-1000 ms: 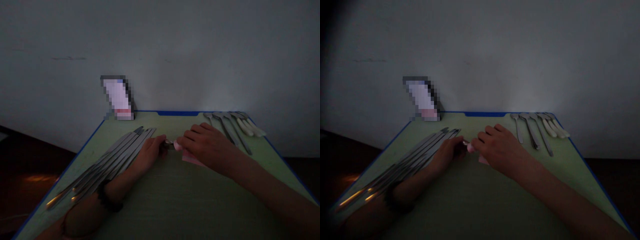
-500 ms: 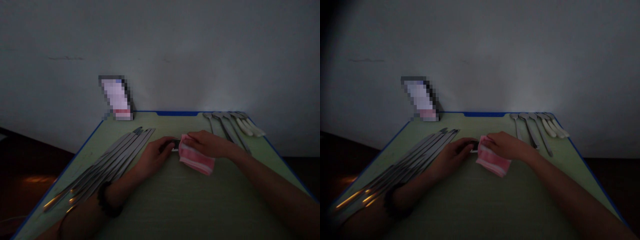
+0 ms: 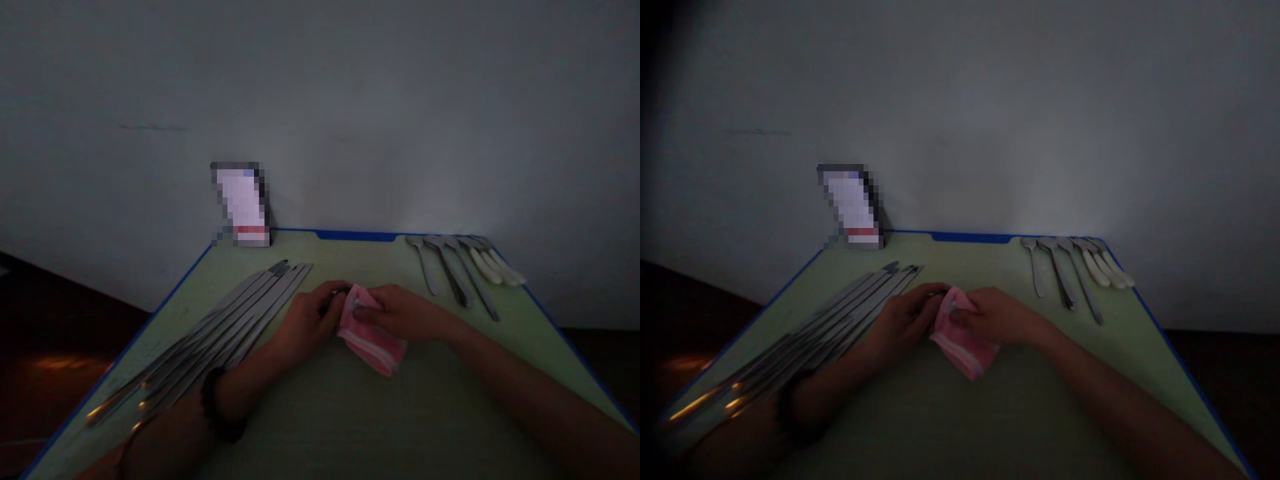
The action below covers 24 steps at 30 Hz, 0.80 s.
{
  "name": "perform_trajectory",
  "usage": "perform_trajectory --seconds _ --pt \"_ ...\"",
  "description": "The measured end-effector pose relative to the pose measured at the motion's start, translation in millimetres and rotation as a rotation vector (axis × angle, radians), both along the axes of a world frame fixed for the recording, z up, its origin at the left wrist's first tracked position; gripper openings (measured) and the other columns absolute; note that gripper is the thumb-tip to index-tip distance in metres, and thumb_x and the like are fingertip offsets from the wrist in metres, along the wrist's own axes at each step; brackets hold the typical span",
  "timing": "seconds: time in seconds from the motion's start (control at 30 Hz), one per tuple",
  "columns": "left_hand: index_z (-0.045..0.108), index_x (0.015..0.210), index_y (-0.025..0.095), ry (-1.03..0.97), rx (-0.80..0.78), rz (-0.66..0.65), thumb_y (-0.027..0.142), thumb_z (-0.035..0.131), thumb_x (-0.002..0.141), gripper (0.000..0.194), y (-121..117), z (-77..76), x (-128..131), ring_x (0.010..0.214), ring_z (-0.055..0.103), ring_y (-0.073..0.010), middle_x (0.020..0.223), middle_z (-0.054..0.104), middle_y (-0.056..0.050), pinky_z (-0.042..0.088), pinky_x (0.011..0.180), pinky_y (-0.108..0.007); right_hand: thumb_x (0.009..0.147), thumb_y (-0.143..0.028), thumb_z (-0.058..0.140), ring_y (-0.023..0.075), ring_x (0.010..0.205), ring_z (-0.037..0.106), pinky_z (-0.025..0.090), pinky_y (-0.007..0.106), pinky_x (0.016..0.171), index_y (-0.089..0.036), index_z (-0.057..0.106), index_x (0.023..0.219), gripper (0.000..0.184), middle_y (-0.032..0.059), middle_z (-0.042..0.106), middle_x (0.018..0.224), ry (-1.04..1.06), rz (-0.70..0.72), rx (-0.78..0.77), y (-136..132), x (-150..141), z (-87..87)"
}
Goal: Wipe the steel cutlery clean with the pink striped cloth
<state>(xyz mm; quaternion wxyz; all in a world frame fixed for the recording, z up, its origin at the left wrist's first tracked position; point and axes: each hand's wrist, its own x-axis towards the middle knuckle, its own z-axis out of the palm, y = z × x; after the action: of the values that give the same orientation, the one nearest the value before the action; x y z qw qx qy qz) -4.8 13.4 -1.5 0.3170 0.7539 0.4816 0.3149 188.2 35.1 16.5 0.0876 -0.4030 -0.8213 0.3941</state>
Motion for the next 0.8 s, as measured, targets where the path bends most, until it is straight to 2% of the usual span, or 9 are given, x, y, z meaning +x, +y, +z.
perform_trajectory --seconds 0.1,0.2,0.3,0.47,0.53,0.6,0.67,0.73,0.8 --pt "0.062 0.106 0.017 -0.014 0.043 0.023 0.029 0.042 0.089 0.029 -0.8 -0.1 -0.9 0.076 0.064 -0.0154 0.092 0.070 -0.004 0.049 0.067 -0.022 0.088 -0.038 0.038 0.0088 0.055 0.043 0.032 0.022 0.053 -0.015 0.053 0.071 0.032 -0.0016 0.051 0.061 0.016 0.010 -0.015 -3.1 -3.2 -4.5" --pt "0.063 0.103 0.017 -0.022 0.066 0.084 0.030 0.042 0.089 0.029 -0.3 -2.0 -1.5 0.073 0.064 -0.0153 0.090 0.071 -0.003 0.049 0.066 -0.023 0.088 -0.042 0.037 0.0082 0.053 0.040 0.031 0.021 0.050 -0.016 0.051 0.068 0.036 -0.0027 0.047 0.058 0.033 0.012 -0.053 -7.9 4.5 -6.5" --pt "0.063 0.103 0.016 -0.066 0.072 0.117 0.031 0.042 0.089 0.029 -1.1 -3.1 0.1 0.075 0.064 -0.0157 0.090 0.070 -0.004 0.048 0.067 -0.023 0.088 -0.048 0.037 0.0083 0.052 0.040 0.031 0.020 0.049 -0.016 0.050 0.068 0.039 -0.0027 0.046 0.059 0.056 -0.010 -0.113 -19.7 23.9 -7.1" --pt "0.064 0.101 0.018 -0.136 0.008 0.064 0.031 0.044 0.089 0.027 -3.7 -0.7 4.7 0.079 0.063 -0.0163 0.090 0.069 -0.003 0.046 0.071 -0.024 0.087 -0.052 0.035 0.0096 0.056 0.044 0.036 0.022 0.054 -0.017 0.051 0.072 0.042 -0.0019 0.048 0.062 0.089 -0.114 -0.180 -48.3 59.6 -7.9" --pt "0.063 0.100 0.017 -0.206 -0.029 0.094 0.034 0.044 0.089 0.028 -1.4 -0.6 4.1 0.073 0.061 -0.0151 0.082 0.068 -0.003 0.046 0.066 -0.024 0.087 -0.053 0.035 0.0098 0.055 0.044 0.035 0.022 0.052 -0.017 0.052 0.074 0.042 -0.0018 0.049 0.063 0.116 -0.168 -0.223 -54.9 65.2 -9.5" --pt "0.062 0.097 0.016 -0.311 -0.119 0.123 0.040 0.043 0.089 0.031 3.3 -2.0 2.8 0.058 0.055 -0.0125 0.069 0.062 0.000 0.043 0.054 -0.022 0.086 -0.054 0.037 0.0097 0.054 0.043 0.035 0.022 0.051 -0.017 0.052 0.073 0.042 -0.0022 0.048 0.062 0.159 -0.218 -0.222 -56.3 64.4 -12.0" --pt "0.061 0.092 0.015 -0.444 -0.231 0.112 0.045 0.043 0.088 0.035 7.9 -4.2 2.9 0.050 0.049 -0.0107 0.065 0.056 0.001 0.039 0.046 -0.021 0.085 -0.054 0.040 0.0094 0.054 0.042 0.034 0.021 0.051 -0.017 0.050 0.070 0.042 -0.0024 0.047 0.061 0.220 -0.264 -0.188 -53.4 59.3 -14.5" --pt "0.060 0.089 0.014 -0.541 -0.300 0.070 0.045 0.048 0.085 0.033 10.0 -5.6 5.1 0.055 0.052 -0.0110 0.070 0.058 -0.001 0.042 0.049 -0.021 0.085 -0.054 0.041 0.0091 0.054 0.041 0.034 0.021 0.051 -0.016 0.051 0.070 0.042 -0.0024 0.047 0.061 0.289 -0.281 -0.173 -48.3 51.3 -16.3" --pt "0.062 0.088 0.013 -0.545 -0.336 0.035 0.041 0.056 0.081 0.029 8.8 -5.8 8.5 0.062 0.055 -0.0121 0.074 0.060 -0.002 0.044 0.056 -0.022 0.085 -0.053 0.040 0.0090 0.054 0.041 0.035 0.021 0.051 -0.015 0.054 0.074 0.042 -0.0020 0.048 0.062 0.330 -0.249 -0.163 -42.7 40.9 -17.1"
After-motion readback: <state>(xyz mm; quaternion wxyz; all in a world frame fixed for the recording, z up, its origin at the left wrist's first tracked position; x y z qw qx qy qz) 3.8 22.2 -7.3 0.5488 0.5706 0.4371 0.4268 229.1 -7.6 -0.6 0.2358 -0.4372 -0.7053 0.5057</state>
